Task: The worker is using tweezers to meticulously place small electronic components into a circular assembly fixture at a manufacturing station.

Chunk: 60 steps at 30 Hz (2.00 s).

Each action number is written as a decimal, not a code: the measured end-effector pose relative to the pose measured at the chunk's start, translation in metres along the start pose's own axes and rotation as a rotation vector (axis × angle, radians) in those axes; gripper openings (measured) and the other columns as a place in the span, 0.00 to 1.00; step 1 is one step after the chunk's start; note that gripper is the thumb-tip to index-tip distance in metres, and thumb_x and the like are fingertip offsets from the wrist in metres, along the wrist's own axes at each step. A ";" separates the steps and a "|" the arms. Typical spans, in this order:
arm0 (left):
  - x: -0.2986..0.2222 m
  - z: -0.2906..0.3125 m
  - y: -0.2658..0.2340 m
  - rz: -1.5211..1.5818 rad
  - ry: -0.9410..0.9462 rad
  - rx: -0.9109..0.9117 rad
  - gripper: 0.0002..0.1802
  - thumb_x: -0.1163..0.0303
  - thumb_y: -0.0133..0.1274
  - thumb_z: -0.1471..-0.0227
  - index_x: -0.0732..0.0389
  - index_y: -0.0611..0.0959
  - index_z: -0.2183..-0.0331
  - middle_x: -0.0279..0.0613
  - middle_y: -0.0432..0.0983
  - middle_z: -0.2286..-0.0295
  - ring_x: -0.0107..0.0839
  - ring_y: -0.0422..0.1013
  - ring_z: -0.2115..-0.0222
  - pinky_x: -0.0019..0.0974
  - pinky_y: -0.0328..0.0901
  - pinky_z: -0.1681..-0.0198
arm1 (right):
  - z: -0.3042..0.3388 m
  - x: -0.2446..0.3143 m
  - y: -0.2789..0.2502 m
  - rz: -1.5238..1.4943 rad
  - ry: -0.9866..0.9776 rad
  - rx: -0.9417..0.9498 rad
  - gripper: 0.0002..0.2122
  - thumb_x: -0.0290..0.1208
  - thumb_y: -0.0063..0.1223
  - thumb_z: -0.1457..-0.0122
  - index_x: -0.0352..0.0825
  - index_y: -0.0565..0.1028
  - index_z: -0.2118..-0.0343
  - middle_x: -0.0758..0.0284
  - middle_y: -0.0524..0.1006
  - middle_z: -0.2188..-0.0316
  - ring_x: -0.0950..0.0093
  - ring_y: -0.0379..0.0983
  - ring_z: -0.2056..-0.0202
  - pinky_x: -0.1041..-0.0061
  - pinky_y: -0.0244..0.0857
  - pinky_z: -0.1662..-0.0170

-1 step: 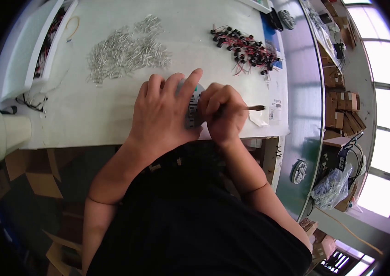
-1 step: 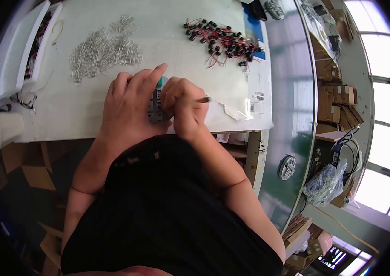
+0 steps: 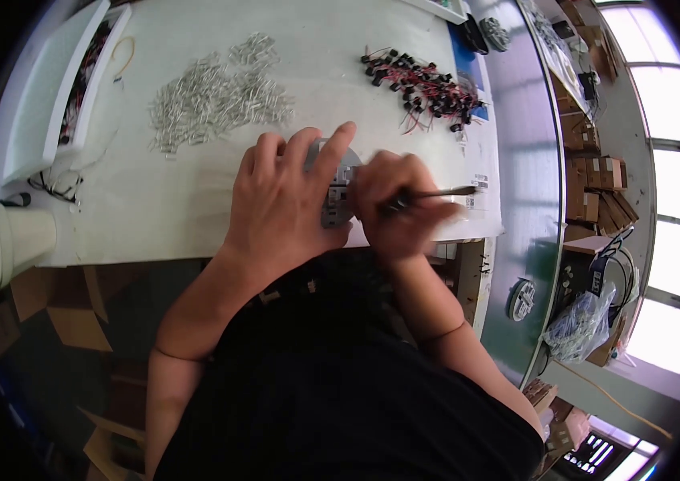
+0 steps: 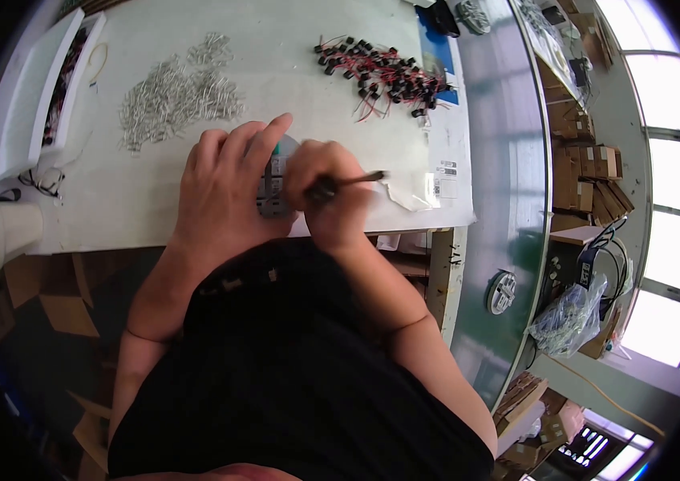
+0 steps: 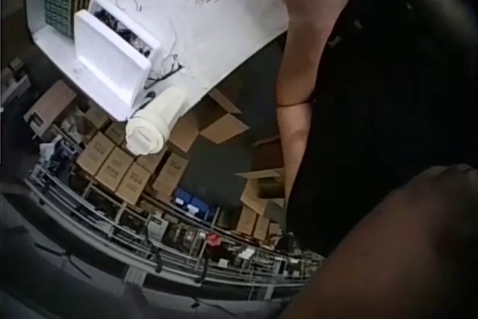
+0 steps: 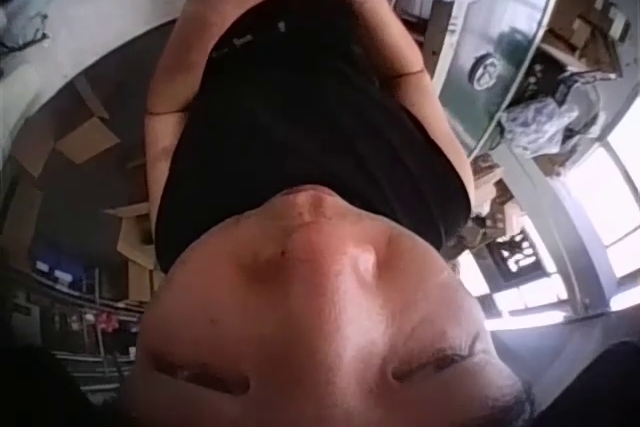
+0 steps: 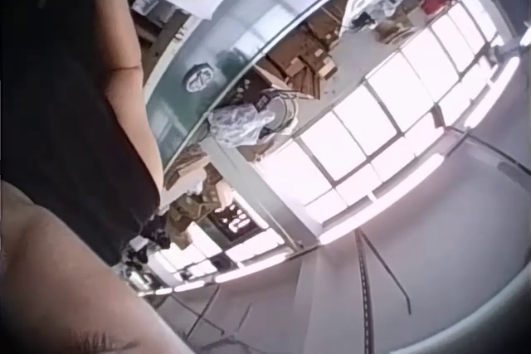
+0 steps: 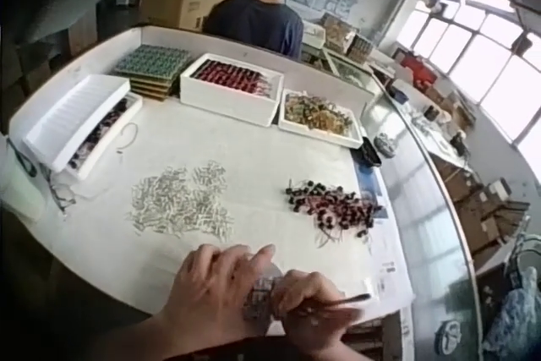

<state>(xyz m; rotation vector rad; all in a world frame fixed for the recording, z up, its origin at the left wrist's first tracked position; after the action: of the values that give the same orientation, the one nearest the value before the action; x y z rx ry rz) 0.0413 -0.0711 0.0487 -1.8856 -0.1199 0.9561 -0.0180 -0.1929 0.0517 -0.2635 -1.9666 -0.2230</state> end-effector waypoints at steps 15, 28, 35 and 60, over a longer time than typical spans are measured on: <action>0.024 0.029 -0.010 0.455 0.048 -0.090 0.52 0.64 0.80 0.62 0.56 0.74 0.36 0.51 0.72 0.46 0.50 0.74 0.47 0.49 0.74 0.47 | -0.005 0.020 -0.053 0.677 0.331 0.256 0.11 0.33 0.58 0.29 0.31 0.77 0.67 0.63 0.75 0.74 0.69 0.74 0.74 0.67 0.67 0.70; 0.038 0.022 0.007 0.499 -0.025 -0.001 0.55 0.55 0.83 0.68 0.59 0.79 0.37 0.46 0.81 0.64 0.37 0.76 0.66 0.40 0.74 0.58 | 0.001 0.020 -0.019 1.185 0.231 0.521 0.12 0.35 0.60 0.34 0.34 0.76 0.73 0.60 0.77 0.76 0.53 0.75 0.74 0.56 0.67 0.71; 0.036 0.021 0.005 0.487 0.004 -0.029 0.55 0.55 0.83 0.67 0.61 0.79 0.37 0.45 0.80 0.65 0.37 0.76 0.67 0.40 0.74 0.59 | 0.004 0.019 -0.019 1.154 0.237 0.503 0.12 0.34 0.60 0.34 0.34 0.75 0.73 0.59 0.76 0.76 0.52 0.75 0.75 0.56 0.66 0.71; 0.034 0.022 0.005 0.469 0.009 -0.038 0.56 0.57 0.84 0.69 0.60 0.79 0.37 0.42 0.80 0.67 0.35 0.73 0.69 0.39 0.73 0.61 | 0.000 0.027 -0.001 1.311 0.177 0.637 0.05 0.31 0.58 0.35 0.36 0.78 0.67 0.59 0.79 0.75 0.54 0.77 0.75 0.55 0.70 0.71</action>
<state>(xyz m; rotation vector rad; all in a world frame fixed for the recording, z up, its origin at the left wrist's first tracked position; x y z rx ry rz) 0.0486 -0.0421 0.0210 -1.9941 0.3267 1.2624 -0.0289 -0.1919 0.0769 -0.9729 -1.2547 1.1468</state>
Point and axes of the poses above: each hand's wrist, its own z-axis away from the middle knuckle, its own y-axis out of the palm, x = y × z, the point moved 7 cm from there along -z, towards the middle knuckle
